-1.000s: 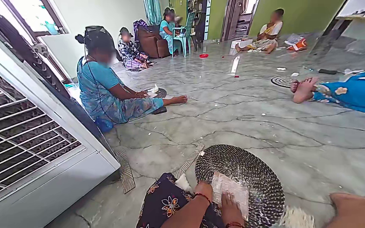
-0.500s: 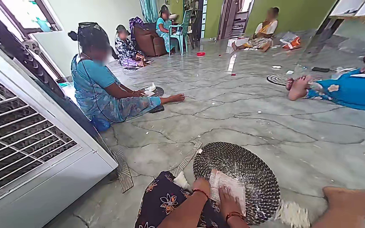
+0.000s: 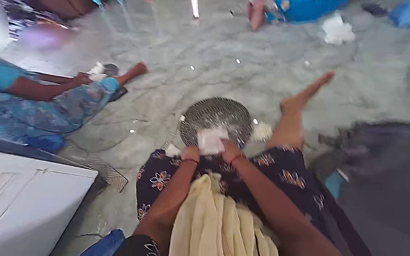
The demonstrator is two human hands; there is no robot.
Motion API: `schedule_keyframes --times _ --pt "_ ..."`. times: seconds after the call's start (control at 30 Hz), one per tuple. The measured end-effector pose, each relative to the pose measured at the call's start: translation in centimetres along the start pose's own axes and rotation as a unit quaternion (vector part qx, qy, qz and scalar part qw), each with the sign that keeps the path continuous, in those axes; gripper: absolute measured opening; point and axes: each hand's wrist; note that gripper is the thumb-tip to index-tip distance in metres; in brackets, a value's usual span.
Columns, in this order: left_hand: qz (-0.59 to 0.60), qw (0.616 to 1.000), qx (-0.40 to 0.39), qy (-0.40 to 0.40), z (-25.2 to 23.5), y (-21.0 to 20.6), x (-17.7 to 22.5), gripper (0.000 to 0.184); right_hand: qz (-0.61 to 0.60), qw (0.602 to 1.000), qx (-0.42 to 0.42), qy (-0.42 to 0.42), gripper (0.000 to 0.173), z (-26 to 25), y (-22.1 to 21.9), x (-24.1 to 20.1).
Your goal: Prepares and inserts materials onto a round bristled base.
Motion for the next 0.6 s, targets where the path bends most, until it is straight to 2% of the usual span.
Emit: schedule_keyframes --times 0.1,0.17,0.23,0.27,0.4,0.6 --pt "0.012 0.999 0.047 -0.018 1.9 0.1 0.1 0.033 -0.212 0.969 0.116 -0.041 0.061 2.1 1.2 4.4" --pt "0.049 0.994 0.086 -0.042 3.1 0.6 0.6 0.029 -0.385 0.903 0.173 -0.078 0.044 2.4 1.5 6.3" --pt "0.086 0.989 0.104 -0.061 4.2 0.2 1.2 0.028 -0.506 0.838 0.174 -0.105 0.027 2.5 1.4 6.6" --pt "0.095 0.987 0.11 -0.07 4.6 -0.2 1.5 0.027 -0.531 0.825 0.162 -0.106 0.025 2.6 1.4 6.4" --pt "0.102 0.989 0.09 -0.06 5.6 -0.8 3.0 0.026 -0.546 0.824 0.131 -0.076 0.022 2.3 1.3 5.0" --pt "0.123 0.989 0.062 -0.06 5.8 -1.7 4.0 0.025 -0.571 0.809 0.102 -0.094 0.02 2.1 0.4 3.2"
Point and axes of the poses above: each hand's wrist, its own z-axis away from the middle knuckle, its own y-axis out of the back of the hand, x = y × z, and after that the axes turned 2 degrees about -x, right-handed
